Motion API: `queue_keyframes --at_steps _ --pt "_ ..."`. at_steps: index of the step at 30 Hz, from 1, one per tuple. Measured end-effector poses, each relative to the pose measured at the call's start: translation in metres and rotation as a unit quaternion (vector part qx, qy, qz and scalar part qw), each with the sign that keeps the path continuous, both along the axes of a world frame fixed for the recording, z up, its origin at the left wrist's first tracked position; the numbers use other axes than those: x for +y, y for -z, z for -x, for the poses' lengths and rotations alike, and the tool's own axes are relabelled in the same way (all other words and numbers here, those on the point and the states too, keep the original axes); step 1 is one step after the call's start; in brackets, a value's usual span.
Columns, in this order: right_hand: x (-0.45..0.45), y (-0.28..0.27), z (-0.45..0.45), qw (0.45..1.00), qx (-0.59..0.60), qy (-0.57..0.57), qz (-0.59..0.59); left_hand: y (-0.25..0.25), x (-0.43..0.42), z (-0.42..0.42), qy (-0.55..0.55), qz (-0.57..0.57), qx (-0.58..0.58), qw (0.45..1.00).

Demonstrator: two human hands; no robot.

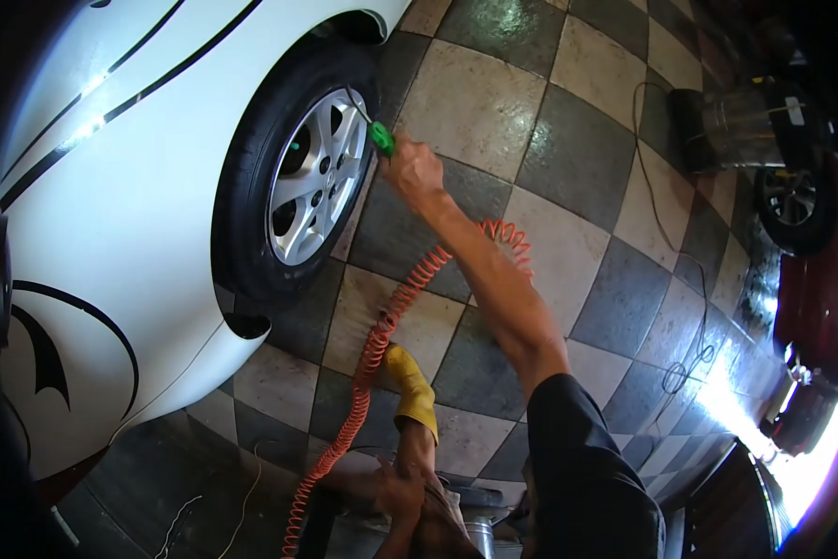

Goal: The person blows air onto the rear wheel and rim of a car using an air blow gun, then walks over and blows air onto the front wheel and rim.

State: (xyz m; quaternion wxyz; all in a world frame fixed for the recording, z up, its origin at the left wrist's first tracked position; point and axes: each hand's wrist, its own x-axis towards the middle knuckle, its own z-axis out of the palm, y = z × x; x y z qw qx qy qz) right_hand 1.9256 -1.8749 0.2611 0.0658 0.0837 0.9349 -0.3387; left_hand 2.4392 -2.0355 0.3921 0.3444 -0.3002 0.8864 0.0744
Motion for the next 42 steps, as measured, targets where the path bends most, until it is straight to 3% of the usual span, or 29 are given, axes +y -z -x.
queue_keyframes --at_steps 2,9,15,18,25,27,28,29,31,32,33,35,36,37,39,40,41,42 --pt "-0.003 -0.006 0.005 0.999 0.049 0.005 0.001 0.007 0.002 0.007 -0.010 0.004 -0.008 1.000" --pt "-0.006 0.000 0.013 0.998 0.057 -0.012 -0.013 0.007 0.003 0.000 0.001 0.007 0.024 1.000" --pt "-0.005 -0.034 -0.034 0.991 0.111 -0.077 -0.016 0.002 0.004 0.009 -0.004 -0.004 0.033 0.999" --pt "0.002 -0.038 -0.044 0.974 0.152 -0.170 0.019 0.002 0.004 0.008 -0.010 -0.010 0.037 0.999" --pt "0.002 -0.024 -0.025 0.989 0.140 -0.009 0.052 0.001 0.007 0.013 -0.021 -0.002 0.000 1.000" --pt "0.004 -0.030 -0.042 0.943 0.187 -0.247 0.119 -0.003 0.010 0.019 -0.028 0.001 -0.024 0.999" --pt "0.005 -0.028 -0.047 0.943 0.174 -0.270 0.088 -0.005 0.011 0.022 -0.038 0.002 -0.045 0.998" --pt "0.005 -0.024 -0.047 0.943 0.173 -0.270 0.090 -0.004 0.010 0.019 -0.039 0.003 -0.047 0.998" --pt "0.008 -0.010 -0.039 0.973 0.158 -0.101 0.134 0.001 0.010 0.012 0.004 0.031 -0.031 0.999" --pt "0.008 -0.001 -0.030 0.941 0.311 -0.117 -0.061 0.001 0.012 0.011 0.004 0.031 -0.032 0.999" --pt "0.011 -0.004 -0.033 0.942 0.310 -0.115 -0.061 0.001 0.012 0.011 -0.013 0.024 -0.036 0.999" --pt "0.016 -0.021 -0.039 0.928 0.186 -0.271 0.173 0.001 0.011 0.015 -0.026 0.020 -0.040 0.999" --pt "0.016 -0.024 -0.043 0.904 0.177 -0.360 0.147 -0.001 0.012 0.020 -0.034 0.018 -0.048 0.998" --pt "0.016 -0.019 -0.045 0.904 0.175 -0.360 0.148 -0.003 0.013 0.022 -0.043 0.016 -0.054 0.998" --pt "0.019 -0.006 -0.046 0.939 0.235 -0.203 0.149 -0.005 0.011 0.023 -0.057 0.008 -0.046 0.997" --pt "0.020 -0.007 -0.043 0.972 0.126 -0.044 0.191 -0.004 0.009 0.024 -0.070 0.000 -0.037 0.997" --pt "0.023 -0.007 -0.043 0.972 0.127 -0.052 0.190 -0.002 0.005 0.021 -0.077 -0.002 -0.035 0.996" --pt "0.025 -0.007 -0.047 0.973 0.104 -0.123 0.164 0.001 -0.004 0.015 -0.006 0.014 0.024 1.000"
